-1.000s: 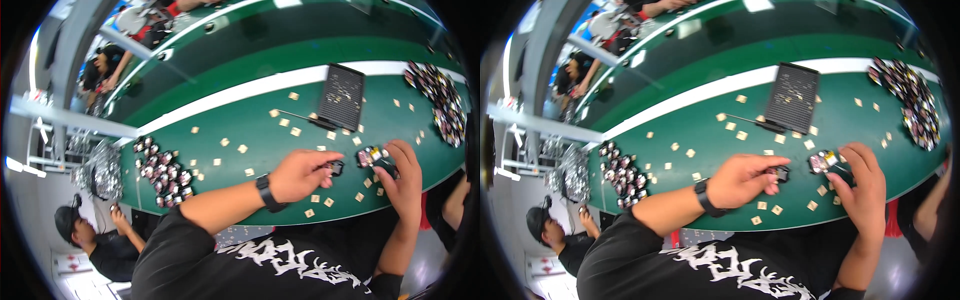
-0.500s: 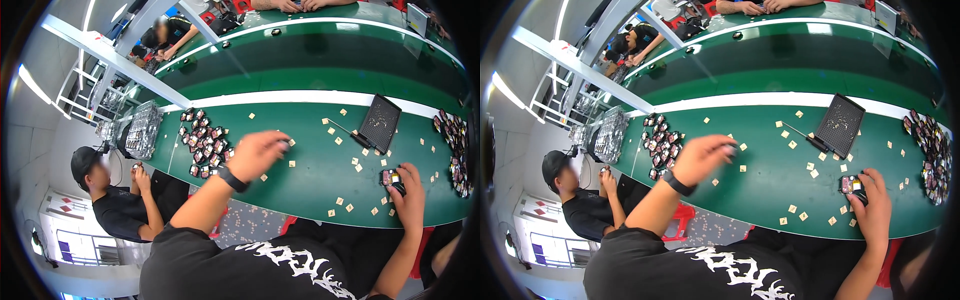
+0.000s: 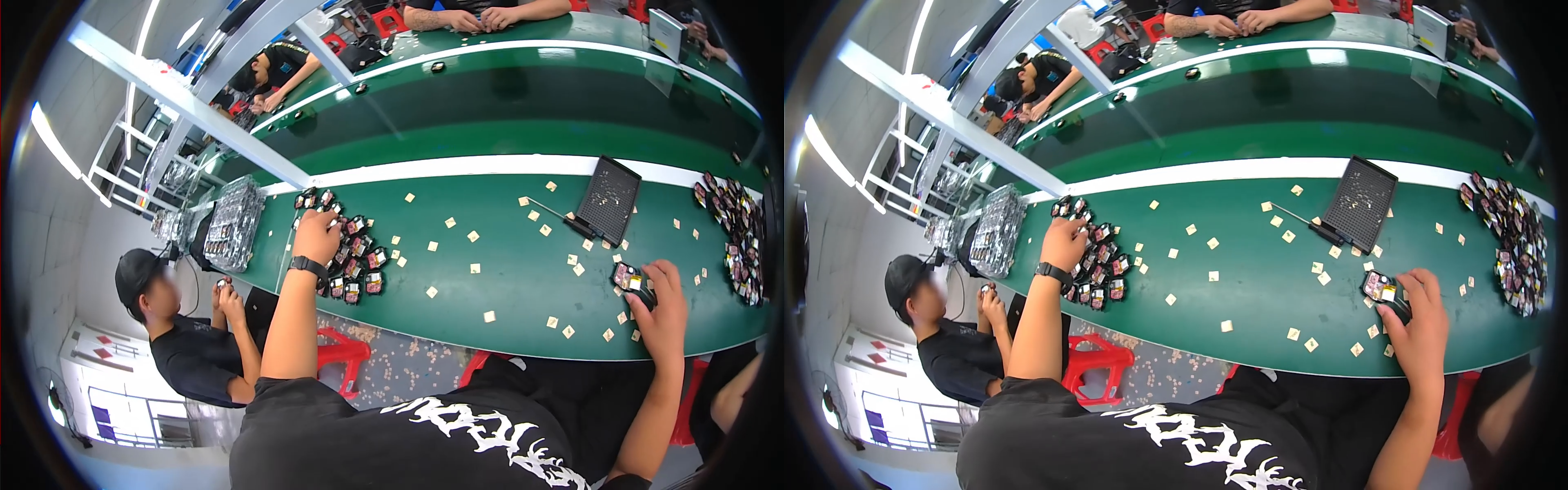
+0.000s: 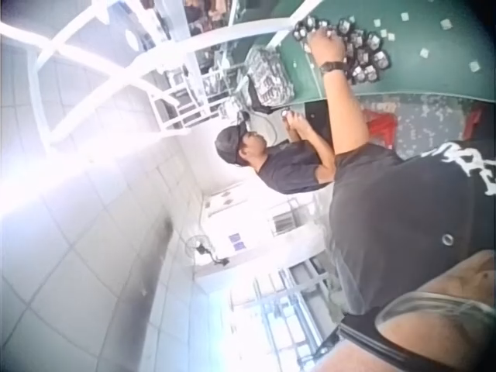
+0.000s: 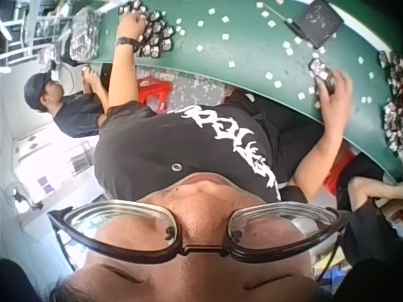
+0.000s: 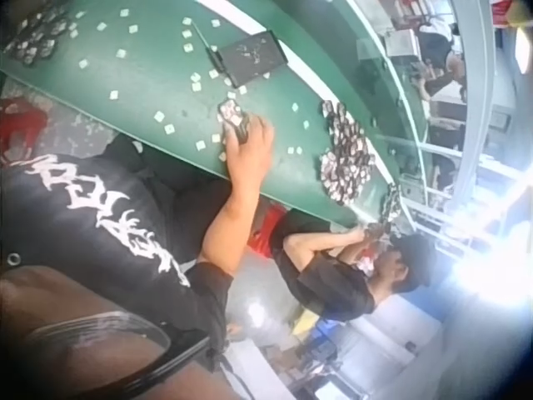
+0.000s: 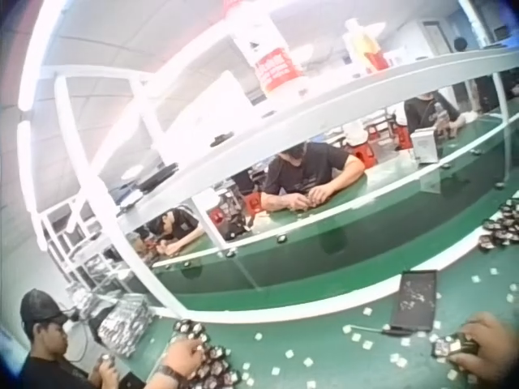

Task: Assembling small electronic device components onto a housing using tweezers and adhesive squares.

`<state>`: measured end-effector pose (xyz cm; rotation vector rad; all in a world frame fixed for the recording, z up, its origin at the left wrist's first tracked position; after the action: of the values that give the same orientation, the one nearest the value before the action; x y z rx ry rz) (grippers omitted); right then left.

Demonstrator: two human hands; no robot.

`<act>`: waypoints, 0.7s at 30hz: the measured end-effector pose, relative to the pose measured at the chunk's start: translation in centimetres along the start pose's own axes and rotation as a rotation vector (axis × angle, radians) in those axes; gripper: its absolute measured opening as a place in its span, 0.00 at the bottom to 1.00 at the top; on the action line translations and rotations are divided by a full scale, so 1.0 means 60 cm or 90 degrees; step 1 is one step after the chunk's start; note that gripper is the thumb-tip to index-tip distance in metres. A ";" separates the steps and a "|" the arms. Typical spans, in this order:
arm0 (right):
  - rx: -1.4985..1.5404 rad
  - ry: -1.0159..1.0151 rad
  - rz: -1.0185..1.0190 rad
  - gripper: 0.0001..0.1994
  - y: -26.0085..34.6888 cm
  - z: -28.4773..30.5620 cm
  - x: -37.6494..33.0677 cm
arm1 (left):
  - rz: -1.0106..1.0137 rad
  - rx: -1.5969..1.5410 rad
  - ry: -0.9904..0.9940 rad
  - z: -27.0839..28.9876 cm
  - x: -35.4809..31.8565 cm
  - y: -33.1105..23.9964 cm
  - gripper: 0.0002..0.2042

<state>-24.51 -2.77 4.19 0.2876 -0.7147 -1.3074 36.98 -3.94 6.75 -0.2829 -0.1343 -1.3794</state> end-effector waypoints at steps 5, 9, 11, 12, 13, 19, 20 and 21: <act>-0.021 0.010 -0.031 0.23 -0.013 0.004 0.003 | -0.201 -0.043 -0.155 0.056 0.004 -0.187 0.18; -0.023 0.041 -0.044 0.26 -0.031 -0.003 0.015 | -0.310 -1.076 -0.068 0.148 -0.075 -0.430 0.31; -0.043 0.018 -0.064 0.27 -0.047 0.008 0.017 | -0.562 -1.291 0.083 0.214 -0.134 -0.543 0.44; -0.015 0.026 -0.027 0.27 -0.032 0.002 0.025 | -0.790 -1.325 0.296 0.272 -0.166 -0.591 0.44; -0.014 0.032 -0.015 0.27 -0.033 0.001 0.019 | -0.686 -1.384 0.168 0.282 -0.188 -0.613 0.39; -0.026 0.052 -0.019 0.26 -0.053 -0.004 -0.005 | -0.855 -1.415 0.154 0.290 -0.217 -0.680 0.36; -0.027 0.057 -0.014 0.26 -0.056 -0.004 -0.009 | -0.872 -1.385 0.107 0.289 -0.220 -0.686 0.36; -0.023 0.046 -0.022 0.26 -0.058 0.000 -0.010 | -0.888 -1.354 0.058 0.290 -0.221 -0.688 0.37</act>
<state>-27.29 -3.14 2.03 0.3179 -0.6266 -1.3339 -4.72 6.65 24.93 -2.1567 1.6267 -2.3262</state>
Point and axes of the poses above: each hand's wrist, its own x-axis towards the middle knuckle, its own z-axis out of the back of the hand, y = z × x, the point moved 9 cm from there along x, towards the middle knuckle, and after that the axes turned 3 degrees about -z, right-handed, at the moved point
